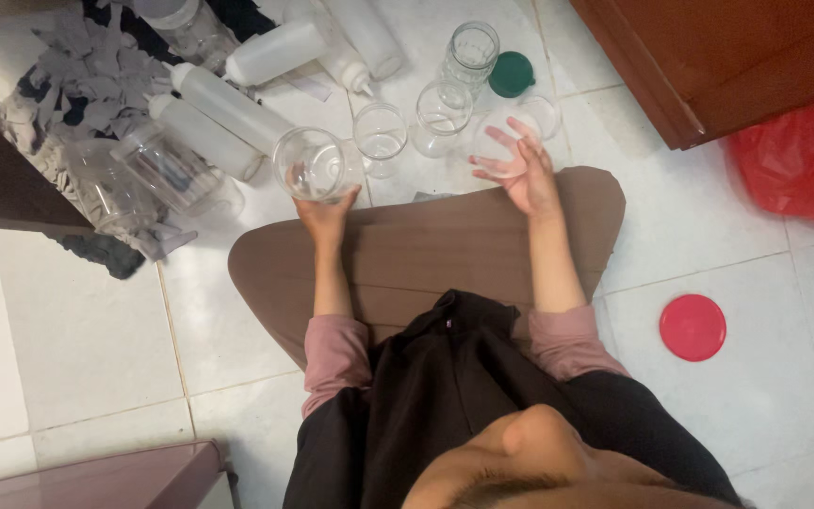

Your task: The person sits on the floor and handles multiple clear plastic jars and white plastic squeeze bottles. They pick up each item, rotate it to inspect it, and place it back down among the others. The person repeatedly picks up and puts down the same types of containers throughout the clip.

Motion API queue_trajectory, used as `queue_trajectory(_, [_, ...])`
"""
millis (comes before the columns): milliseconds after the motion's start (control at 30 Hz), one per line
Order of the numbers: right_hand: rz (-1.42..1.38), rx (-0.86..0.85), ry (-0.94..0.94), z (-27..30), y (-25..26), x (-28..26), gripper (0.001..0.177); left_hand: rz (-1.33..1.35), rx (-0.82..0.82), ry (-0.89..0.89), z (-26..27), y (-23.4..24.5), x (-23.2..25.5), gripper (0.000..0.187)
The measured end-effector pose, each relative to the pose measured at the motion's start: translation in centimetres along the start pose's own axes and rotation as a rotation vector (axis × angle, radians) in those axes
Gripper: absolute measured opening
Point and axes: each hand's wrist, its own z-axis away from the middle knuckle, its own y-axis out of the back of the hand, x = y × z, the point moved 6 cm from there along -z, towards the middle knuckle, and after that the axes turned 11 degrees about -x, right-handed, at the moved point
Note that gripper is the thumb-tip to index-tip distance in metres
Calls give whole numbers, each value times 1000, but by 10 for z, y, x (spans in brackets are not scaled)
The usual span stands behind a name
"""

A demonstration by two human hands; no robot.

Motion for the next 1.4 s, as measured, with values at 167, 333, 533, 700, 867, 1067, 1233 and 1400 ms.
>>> queue_trajectory(167, [642,346,-57,-6,148,-50,21,-69,76,149,-15,0,2,114])
queue_trajectory(333, [1074,529,-176,-12,210,-69,21,-207,69,216,-30,-11,-22,119])
queue_trajectory(533, [1087,648,-476,-15,230,-45,24,-245,1,213,-40,-23,-51,118])
queue_trajectory(700, [1130,676,-601,-31,228,-40,25,-250,-13,185,-47,-31,-56,121])
queue_trajectory(867, [1250,662,-751,-33,212,-36,41,-173,-28,195,-53,-42,-70,123])
queue_trajectory(1067, [1510,614,-818,-42,186,-38,64,-176,-23,130,-51,-46,-81,127])
queue_trajectory(1233, [1795,466,-675,-48,159,-38,75,-135,11,141,-45,-46,-72,135])
queue_trajectory(1400, [1744,406,-843,-44,139,-23,89,-111,86,102,-33,-39,-47,144])
